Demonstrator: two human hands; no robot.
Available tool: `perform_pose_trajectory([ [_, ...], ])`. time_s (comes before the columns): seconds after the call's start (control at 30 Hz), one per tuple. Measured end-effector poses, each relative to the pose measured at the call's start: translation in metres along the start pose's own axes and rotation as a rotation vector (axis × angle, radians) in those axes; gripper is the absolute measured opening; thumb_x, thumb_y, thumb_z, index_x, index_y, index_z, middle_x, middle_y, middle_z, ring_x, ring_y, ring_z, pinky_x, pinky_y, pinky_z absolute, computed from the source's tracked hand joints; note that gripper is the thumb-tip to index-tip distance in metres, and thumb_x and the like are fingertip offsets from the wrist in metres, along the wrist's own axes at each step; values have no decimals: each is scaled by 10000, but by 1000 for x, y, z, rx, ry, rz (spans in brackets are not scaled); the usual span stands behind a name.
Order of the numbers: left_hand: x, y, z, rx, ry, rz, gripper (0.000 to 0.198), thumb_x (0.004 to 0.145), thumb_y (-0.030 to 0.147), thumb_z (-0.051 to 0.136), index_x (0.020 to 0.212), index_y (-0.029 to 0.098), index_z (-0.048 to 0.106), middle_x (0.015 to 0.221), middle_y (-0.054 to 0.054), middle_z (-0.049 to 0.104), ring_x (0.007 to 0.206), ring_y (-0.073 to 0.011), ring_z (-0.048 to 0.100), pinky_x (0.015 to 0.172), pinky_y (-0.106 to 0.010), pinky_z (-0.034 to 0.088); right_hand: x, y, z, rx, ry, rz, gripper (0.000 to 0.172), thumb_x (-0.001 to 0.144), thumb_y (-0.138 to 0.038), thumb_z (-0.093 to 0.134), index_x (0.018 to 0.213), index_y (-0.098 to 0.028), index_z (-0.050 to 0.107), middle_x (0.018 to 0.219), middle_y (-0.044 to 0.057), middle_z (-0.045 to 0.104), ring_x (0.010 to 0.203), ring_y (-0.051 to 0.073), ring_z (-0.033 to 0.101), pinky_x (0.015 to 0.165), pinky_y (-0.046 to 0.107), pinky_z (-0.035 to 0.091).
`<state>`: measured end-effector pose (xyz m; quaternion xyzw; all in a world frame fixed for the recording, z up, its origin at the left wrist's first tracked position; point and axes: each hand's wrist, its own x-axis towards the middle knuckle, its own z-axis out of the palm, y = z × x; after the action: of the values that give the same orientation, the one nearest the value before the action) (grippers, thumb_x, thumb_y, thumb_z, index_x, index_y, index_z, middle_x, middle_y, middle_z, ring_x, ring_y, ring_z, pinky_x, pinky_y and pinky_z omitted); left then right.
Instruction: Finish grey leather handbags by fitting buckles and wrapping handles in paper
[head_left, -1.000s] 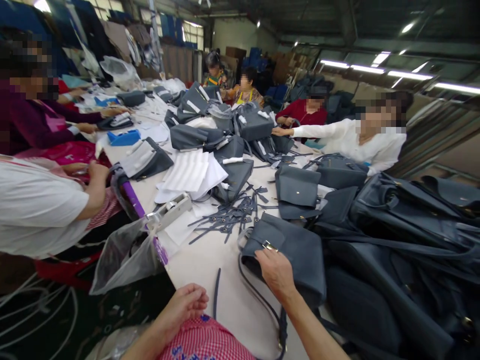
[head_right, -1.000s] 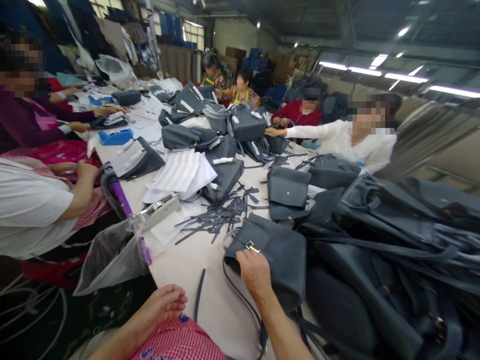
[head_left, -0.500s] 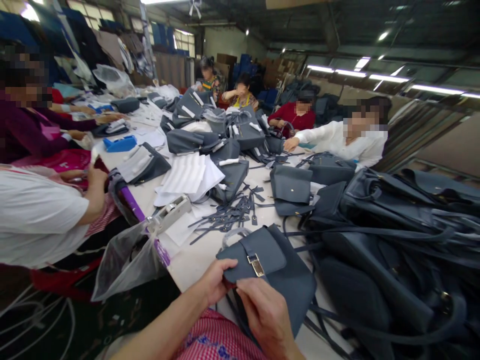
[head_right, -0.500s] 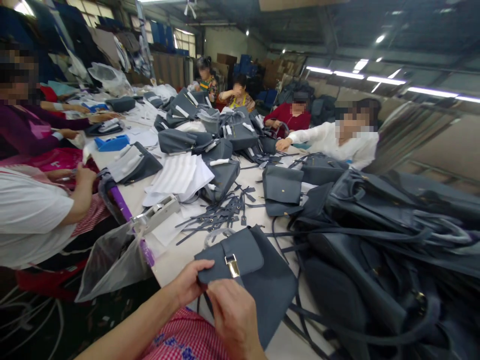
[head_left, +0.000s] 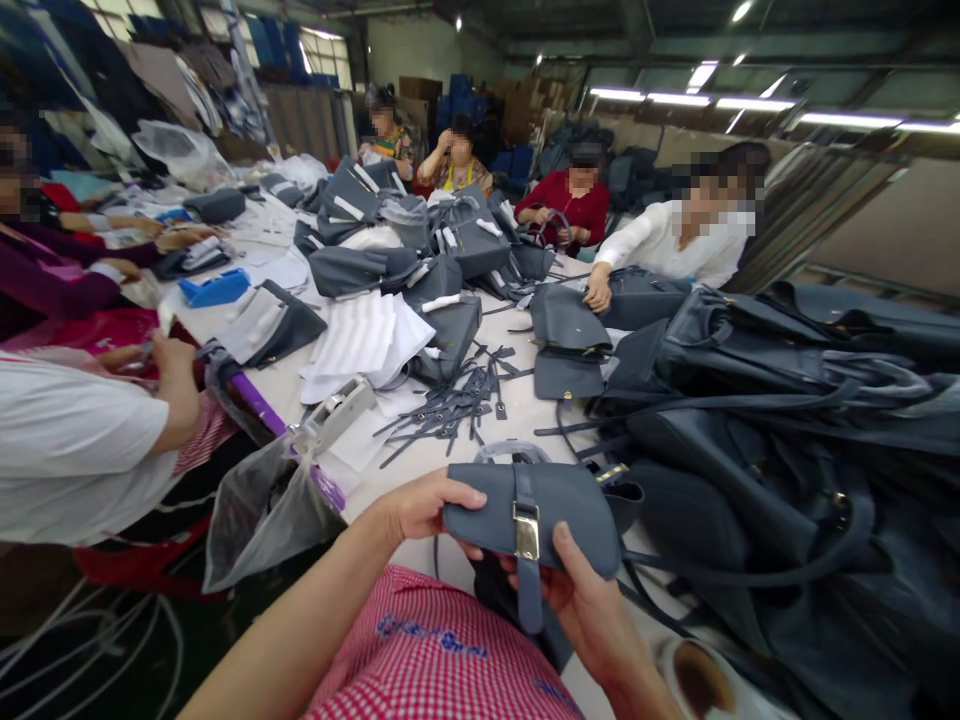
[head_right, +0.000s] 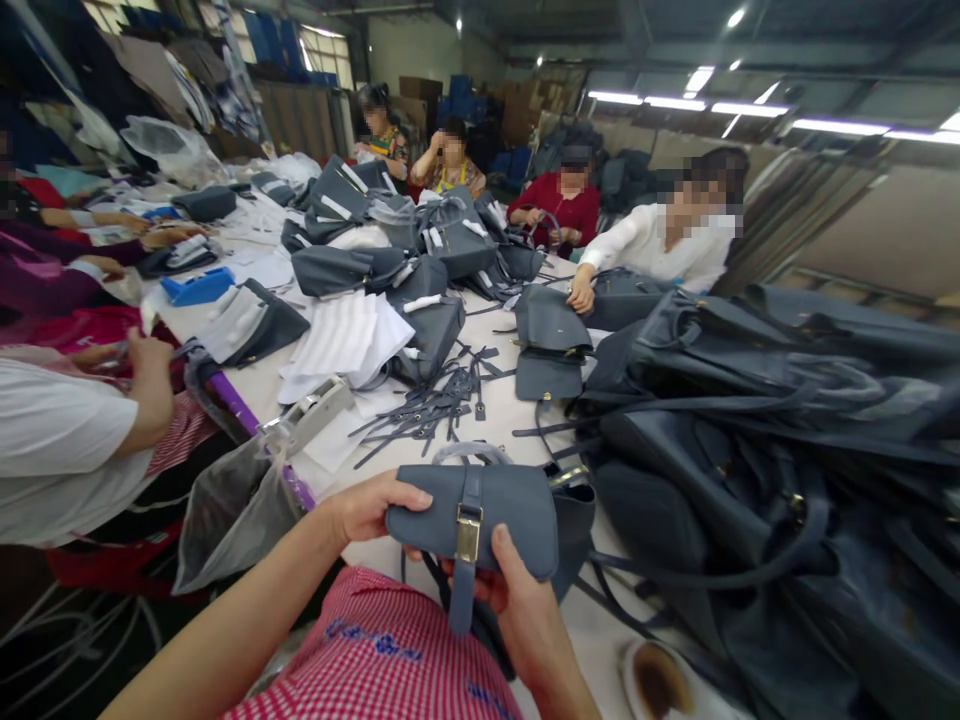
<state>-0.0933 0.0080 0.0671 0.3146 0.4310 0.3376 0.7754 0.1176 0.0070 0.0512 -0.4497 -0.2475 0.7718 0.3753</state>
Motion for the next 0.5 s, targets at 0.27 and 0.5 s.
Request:
perform_pose_trajectory([
  [0.27, -34, 11, 31, 1087, 984, 245, 340, 806, 531, 633, 736, 212, 540, 629, -20, 574, 696, -227, 586, 661, -309, 341, 10, 7, 23, 146, 109, -47, 623, 571, -373, 903, 1129, -224, 671, 917, 3, 783, 713, 225, 738, 579, 330, 626],
  [0.5, -5, -24, 58, 1095, 819, 216, 595, 538, 615, 815, 845, 205, 513, 759, -87, 642, 707, -286, 615, 647, -328, 346, 10, 22, 22, 134, 11, 89, 384, 657, -460, 836, 890, -162, 767, 903, 58, 787, 763, 228, 735, 666, 310, 608],
])
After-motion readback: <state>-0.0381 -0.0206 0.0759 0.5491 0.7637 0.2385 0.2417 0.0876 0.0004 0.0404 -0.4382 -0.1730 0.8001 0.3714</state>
